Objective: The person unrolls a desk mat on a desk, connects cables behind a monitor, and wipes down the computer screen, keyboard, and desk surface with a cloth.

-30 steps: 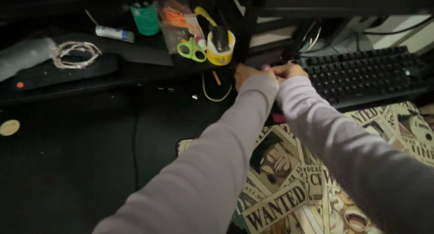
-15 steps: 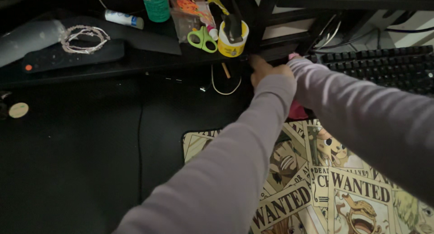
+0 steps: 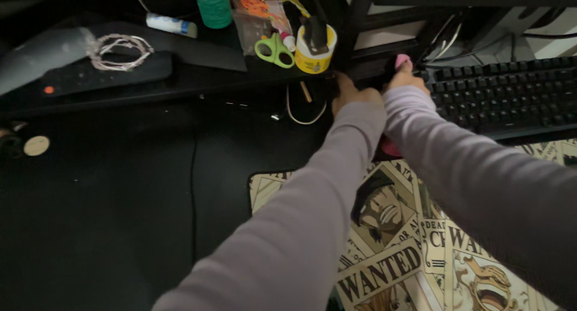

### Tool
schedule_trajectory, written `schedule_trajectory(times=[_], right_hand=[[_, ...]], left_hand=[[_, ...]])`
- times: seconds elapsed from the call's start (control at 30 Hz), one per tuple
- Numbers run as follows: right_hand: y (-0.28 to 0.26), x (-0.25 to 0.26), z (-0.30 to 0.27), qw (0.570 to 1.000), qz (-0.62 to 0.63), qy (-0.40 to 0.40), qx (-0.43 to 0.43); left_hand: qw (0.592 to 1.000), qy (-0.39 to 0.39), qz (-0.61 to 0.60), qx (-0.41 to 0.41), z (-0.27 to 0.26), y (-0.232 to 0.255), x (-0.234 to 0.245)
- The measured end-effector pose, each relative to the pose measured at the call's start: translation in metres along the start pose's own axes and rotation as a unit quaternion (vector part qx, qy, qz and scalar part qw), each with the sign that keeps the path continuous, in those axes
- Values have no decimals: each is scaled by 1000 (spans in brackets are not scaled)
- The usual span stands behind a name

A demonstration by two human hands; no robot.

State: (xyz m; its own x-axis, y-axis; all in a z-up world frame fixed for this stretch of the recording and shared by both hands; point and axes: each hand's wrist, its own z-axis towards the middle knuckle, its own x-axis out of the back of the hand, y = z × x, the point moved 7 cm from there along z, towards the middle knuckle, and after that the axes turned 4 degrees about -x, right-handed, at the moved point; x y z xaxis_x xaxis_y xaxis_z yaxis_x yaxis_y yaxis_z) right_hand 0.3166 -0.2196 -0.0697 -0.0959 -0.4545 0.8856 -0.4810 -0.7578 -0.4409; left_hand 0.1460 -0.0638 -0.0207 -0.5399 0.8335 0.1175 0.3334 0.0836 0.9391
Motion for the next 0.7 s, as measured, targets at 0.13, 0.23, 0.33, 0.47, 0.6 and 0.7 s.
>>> schedule_trajectory(times=[0.13,0.23,0.33,0.47,0.6,0.7], right_hand=[[-9,3,-15,978,-143,-11,149],[-25,-13,1,981,-130,-22,145],[-40,-33,20,973,-131,-42,184],[-41,-73,14,936,-112,-114,315],[-31,-92,-17,882,28,-226,412],[-18,-51,-41,846,220,-279,397]], left_hand=[[997,13,53,-49,16,-11,-2],[999,-30,25,9,26,-29,-13],[996,26,60,-54,42,-29,-10],[992,-14,99,-72,58,-28,-2],[1000,-15,-8,-21,20,-25,33],[979,109,-50,-164,-14,-5,78]])
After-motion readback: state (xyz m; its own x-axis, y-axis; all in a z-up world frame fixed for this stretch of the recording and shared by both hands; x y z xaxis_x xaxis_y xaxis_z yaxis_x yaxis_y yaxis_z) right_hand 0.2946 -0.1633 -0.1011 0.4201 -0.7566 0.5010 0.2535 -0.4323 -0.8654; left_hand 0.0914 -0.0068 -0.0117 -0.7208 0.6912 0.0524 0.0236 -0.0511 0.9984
